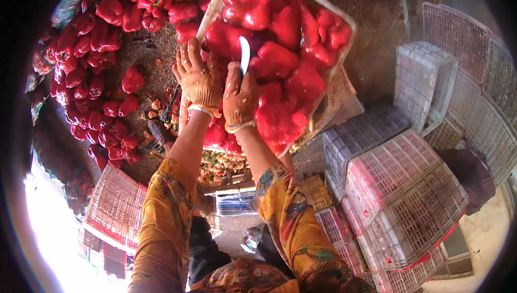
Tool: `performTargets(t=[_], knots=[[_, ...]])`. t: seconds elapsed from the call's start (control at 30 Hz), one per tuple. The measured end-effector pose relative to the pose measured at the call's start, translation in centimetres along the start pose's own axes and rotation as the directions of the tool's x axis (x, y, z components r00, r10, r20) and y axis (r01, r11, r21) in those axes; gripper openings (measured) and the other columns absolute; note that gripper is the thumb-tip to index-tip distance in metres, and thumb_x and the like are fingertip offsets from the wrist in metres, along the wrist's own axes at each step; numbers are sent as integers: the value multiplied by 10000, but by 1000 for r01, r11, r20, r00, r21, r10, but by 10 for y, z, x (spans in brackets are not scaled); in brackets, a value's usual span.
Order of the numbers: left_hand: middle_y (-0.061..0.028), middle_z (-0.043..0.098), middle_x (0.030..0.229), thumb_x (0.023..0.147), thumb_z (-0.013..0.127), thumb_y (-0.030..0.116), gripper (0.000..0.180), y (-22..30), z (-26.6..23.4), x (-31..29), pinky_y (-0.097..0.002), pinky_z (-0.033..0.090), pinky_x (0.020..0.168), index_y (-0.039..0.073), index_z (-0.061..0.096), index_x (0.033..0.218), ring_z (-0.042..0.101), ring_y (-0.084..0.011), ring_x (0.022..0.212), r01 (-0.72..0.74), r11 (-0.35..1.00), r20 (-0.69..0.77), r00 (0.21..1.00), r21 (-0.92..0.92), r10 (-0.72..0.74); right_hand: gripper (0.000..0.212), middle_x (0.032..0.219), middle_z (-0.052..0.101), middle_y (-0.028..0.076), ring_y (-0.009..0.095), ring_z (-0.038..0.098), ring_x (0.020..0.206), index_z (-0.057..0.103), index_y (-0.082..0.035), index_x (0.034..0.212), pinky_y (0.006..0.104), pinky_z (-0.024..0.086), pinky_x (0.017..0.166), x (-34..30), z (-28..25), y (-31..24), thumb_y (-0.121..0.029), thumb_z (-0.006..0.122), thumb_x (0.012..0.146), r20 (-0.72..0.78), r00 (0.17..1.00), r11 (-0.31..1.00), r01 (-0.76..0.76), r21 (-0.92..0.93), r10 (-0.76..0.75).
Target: The person cores red bell peppers using a knife by hand, removing the stems and placing the peppers into a white plastic tray.
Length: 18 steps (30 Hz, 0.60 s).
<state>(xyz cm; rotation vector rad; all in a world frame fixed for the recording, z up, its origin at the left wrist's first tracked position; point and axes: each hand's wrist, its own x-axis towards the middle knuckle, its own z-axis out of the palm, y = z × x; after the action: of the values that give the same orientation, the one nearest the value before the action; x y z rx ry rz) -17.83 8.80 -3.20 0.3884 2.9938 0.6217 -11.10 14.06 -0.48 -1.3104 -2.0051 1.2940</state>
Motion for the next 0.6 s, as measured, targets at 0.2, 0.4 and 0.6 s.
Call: performTargets(t=[0.2, 0.4, 0.6], knots=[[-91, 565, 1401, 960, 557, 378, 508, -13, 12, 7, -560, 318, 1128, 151, 516, 1412, 509, -314, 1320, -83, 997, -103, 991, 8, 83, 240, 925, 717, 189, 383, 700, 857, 685, -10, 1016, 454, 558, 766, 3, 16, 10, -209, 552, 1014, 103, 993, 993, 67, -96, -57], [-135, 647, 1266, 969, 561, 392, 494, -20, 23, 9, -504, 444, 1041, 121, 542, 1381, 614, -345, 1168, -95, 988, -135, 984, 126, 112, 223, 898, 679, 232, 441, 661, 811, 657, -48, 1028, 507, 525, 694, 9, 20, 8, -257, 584, 1001, 82, 995, 993, 62, -97, -54], [-272, 569, 1344, 1016, 483, 476, 630, -22, -6, 11, -524, 396, 1058, 37, 445, 1467, 533, -455, 1220, -60, 941, 50, 995, -334, 81, 185, 864, 699, 132, 280, 699, 763, 685, -59, 1057, 386, 542, 693, -17, -48, -32, -230, 651, 993, 26, 1000, 982, 5, 189, -10]])
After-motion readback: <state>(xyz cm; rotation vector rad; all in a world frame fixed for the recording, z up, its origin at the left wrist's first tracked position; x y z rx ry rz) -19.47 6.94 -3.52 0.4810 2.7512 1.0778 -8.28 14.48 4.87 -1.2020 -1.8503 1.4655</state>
